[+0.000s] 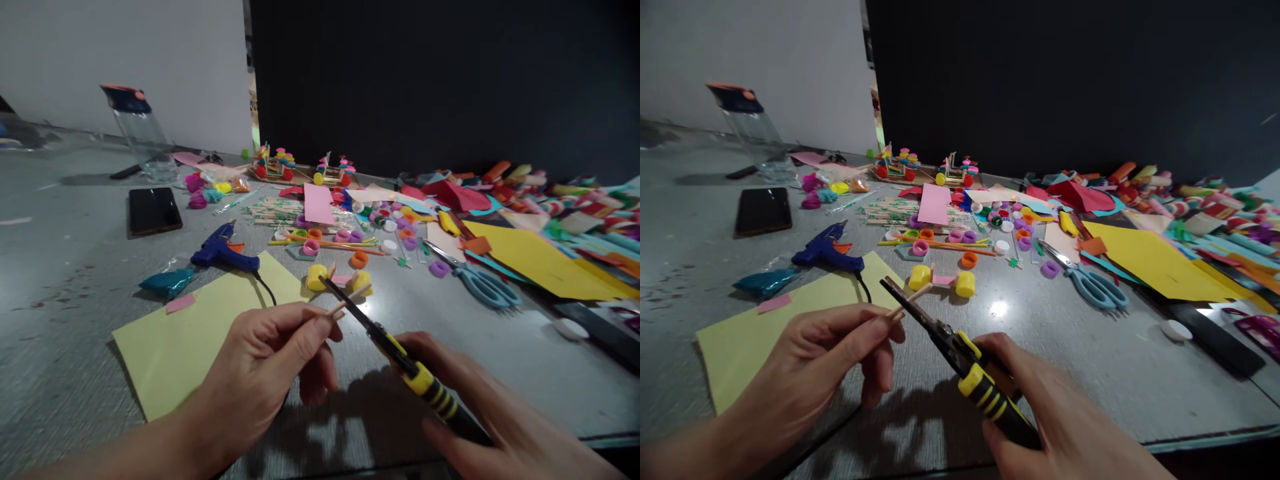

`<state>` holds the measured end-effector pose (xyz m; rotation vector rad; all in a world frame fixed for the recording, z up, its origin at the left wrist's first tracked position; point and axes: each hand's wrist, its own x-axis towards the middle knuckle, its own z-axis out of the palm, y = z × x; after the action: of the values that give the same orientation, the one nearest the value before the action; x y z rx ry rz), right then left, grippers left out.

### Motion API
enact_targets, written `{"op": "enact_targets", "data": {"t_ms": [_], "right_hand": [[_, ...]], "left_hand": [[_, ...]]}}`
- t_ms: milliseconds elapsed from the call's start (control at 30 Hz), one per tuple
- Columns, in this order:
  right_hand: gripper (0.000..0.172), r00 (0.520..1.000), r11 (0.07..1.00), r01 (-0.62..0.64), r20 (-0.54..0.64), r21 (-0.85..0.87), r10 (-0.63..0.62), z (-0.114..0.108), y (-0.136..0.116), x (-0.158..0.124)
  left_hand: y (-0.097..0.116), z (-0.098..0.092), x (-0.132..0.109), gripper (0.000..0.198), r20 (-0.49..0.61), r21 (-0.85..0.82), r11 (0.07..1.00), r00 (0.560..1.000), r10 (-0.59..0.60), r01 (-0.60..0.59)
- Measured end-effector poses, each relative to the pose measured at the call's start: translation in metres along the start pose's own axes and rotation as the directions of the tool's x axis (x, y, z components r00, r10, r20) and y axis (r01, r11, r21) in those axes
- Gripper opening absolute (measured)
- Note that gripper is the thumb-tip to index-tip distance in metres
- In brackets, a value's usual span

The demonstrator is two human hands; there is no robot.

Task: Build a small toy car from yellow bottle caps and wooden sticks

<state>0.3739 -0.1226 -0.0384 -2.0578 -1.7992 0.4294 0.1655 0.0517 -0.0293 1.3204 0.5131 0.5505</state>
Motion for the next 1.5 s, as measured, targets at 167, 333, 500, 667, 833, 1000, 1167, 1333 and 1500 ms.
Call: {"op": "enact_targets", "data": {"t_ms": [167,333,500,667,833,1000,1167,1333,1500], "right_hand": [[0.066,1.0,1.0,-0.004,0.015,0.005,0.004,0.0,-0.003,0.003],[0.067,0.999,1.0,-0.025,0.02,0.013,0.025,0.001,-0.001,0.001],[0.065,0.999,0.999,-0.039,0.026,0.038,0.038,0.002,0.0,0.0],[0.061,0.997,0.996,-0.076,0.014,0.054,0.075,0.002,-0.006,0.002],[0.054,0.99,0.987,-0.144,0.016,0.071,0.143,-0.004,-0.018,0.006],[0.055,0.983,0.98,-0.182,0.007,0.078,0.182,-0.004,-0.022,0.007],[0.057,0.981,0.977,-0.193,-0.005,0.089,0.194,-0.004,-0.021,0.007],[0.059,0.984,0.98,-0.176,0.015,0.095,0.176,-0.005,-0.02,0.007],[0.055,0.981,0.975,-0.189,-0.027,0.117,0.193,-0.005,-0.025,0.007]], "left_hand": [[-0.001,0.0,0.0,0.022,0.01,0.0,1.0,1.0,-0.008,0.008],[0.0,0.001,-0.001,0.022,0.005,0.001,1.0,1.0,-0.008,0.008],[0.0,0.0,-0.001,0.023,0.008,0.003,1.0,1.0,-0.013,0.013],[0.0,0.0,0.001,0.023,0.006,0.005,1.0,1.0,-0.011,0.011],[0.001,0.001,0.002,0.024,0.009,0.004,1.0,1.0,-0.015,0.015],[0.0,0.0,0.001,0.026,0.018,0.002,1.0,1.0,-0.015,0.015],[-0.002,-0.001,0.002,0.025,0.035,0.009,1.0,0.999,-0.014,0.014],[-0.002,-0.001,0.001,0.025,0.046,-0.002,1.0,0.999,-0.017,0.017],[-0.002,-0.001,0.0,0.027,0.046,0.013,1.0,0.999,-0.015,0.014]]}}
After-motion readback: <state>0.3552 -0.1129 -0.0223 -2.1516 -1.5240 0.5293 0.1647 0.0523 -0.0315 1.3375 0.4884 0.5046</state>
